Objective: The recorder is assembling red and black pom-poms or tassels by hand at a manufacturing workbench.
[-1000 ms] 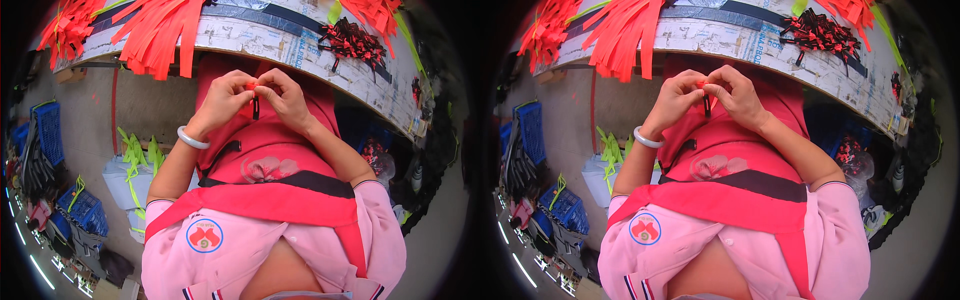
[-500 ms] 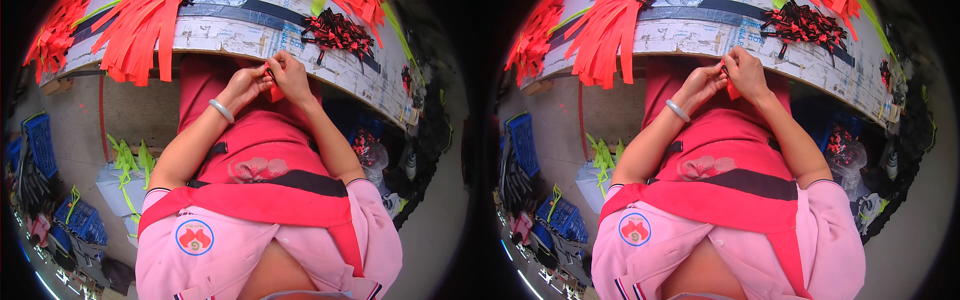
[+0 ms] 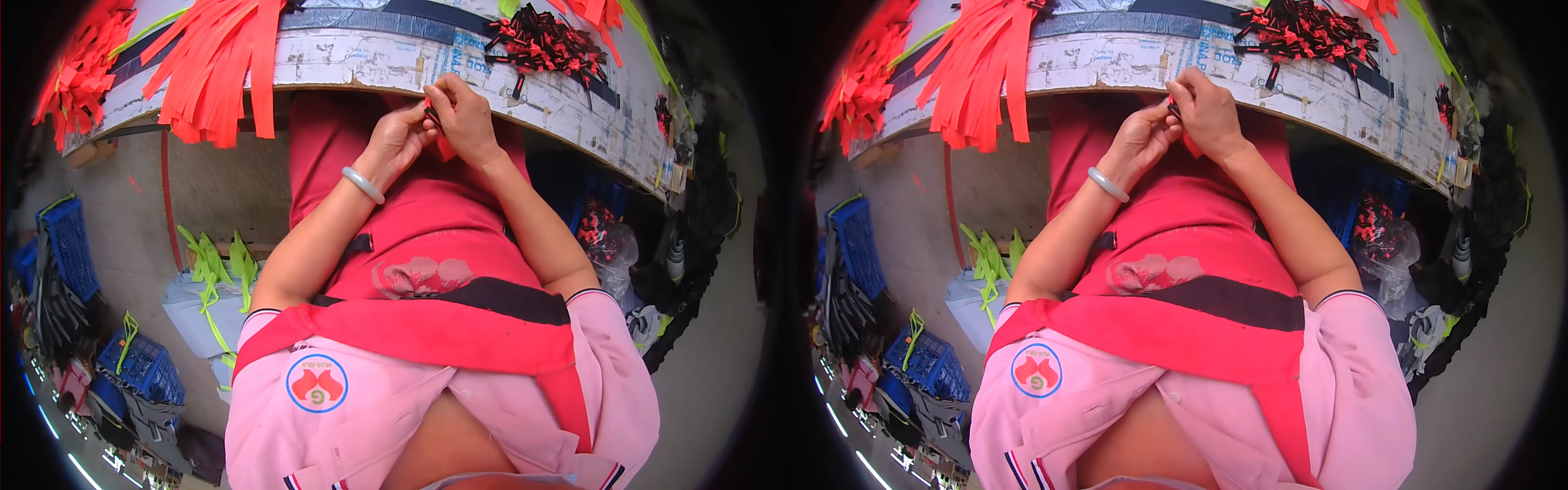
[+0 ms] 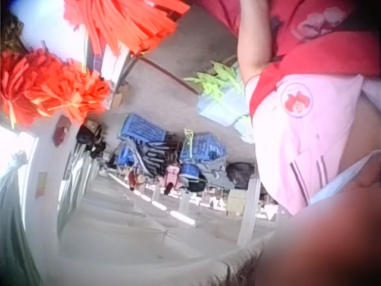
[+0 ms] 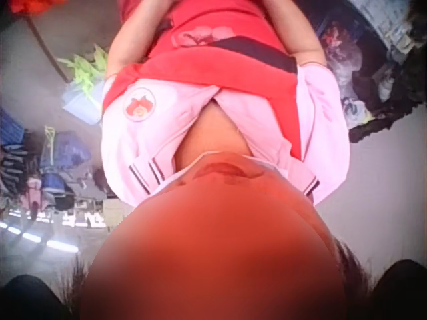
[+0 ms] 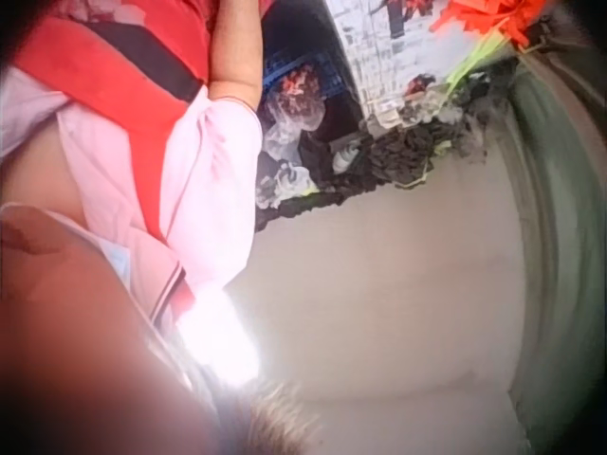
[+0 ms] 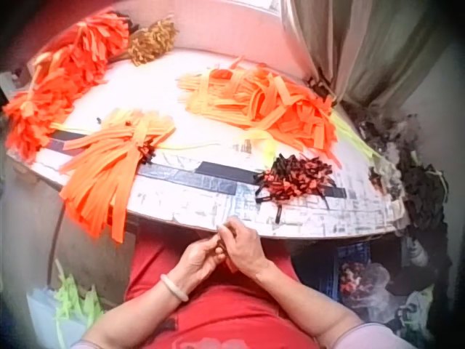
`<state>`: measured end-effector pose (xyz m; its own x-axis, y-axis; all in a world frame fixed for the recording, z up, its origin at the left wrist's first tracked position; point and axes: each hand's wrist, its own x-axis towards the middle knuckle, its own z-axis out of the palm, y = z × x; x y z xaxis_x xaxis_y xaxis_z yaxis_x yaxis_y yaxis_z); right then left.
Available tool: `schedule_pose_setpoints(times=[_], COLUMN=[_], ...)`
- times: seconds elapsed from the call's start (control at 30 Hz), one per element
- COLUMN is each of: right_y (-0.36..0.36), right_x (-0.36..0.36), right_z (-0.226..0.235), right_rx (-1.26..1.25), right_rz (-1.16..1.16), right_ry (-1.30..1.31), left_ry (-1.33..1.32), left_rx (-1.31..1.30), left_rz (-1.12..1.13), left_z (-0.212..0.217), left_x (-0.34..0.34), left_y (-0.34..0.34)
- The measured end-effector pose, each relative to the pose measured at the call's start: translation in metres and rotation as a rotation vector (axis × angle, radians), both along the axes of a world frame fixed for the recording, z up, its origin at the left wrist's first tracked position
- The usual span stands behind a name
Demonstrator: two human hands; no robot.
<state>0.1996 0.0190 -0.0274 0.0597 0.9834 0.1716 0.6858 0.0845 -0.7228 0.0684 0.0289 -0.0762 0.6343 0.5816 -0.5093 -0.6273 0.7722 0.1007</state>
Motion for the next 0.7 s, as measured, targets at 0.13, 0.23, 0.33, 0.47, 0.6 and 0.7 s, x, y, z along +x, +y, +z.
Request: schedule_pose_setpoints(times=[0.13, 0.23, 0.33, 0.47, 0.6, 0.7], right_y=[-0.005, -0.022, -0.029, -0.027, -0.047, -0.047], right_x=[0.002, -0.013, -0.024, -0.025, -0.037, -0.047], right_z=[0.032, 0.046, 0.057, 0.050, 0.021, 0.031], right_rx=[-0.413, -0.431, -0.349, -0.187, -0.039, -0.143], right_rz=[0.023, 0.090, 0.164, 0.261, 0.420, 0.447], right_ry=[0.611, 0.666, 0.597, 0.509, 0.330, 0.385], left_ry=[0.430, 0.538, 0.611, 0.636, 0.617, 0.565], left_rx=[0.473, 0.641, 0.776, 0.907, 0.991, 0.822], left_rz=[0.064, 0.132, 0.246, 0.281, 0.237, 0.201], left_z=[0.034, 0.055, 0.062, 0.073, 0.088, 0.093], left_x=[-0.024, -0.040, -0.047, -0.054, -0.057, -0.064], left_y=[-0.004, -0.014, -0.020, -0.019, -0.018, -0.012])
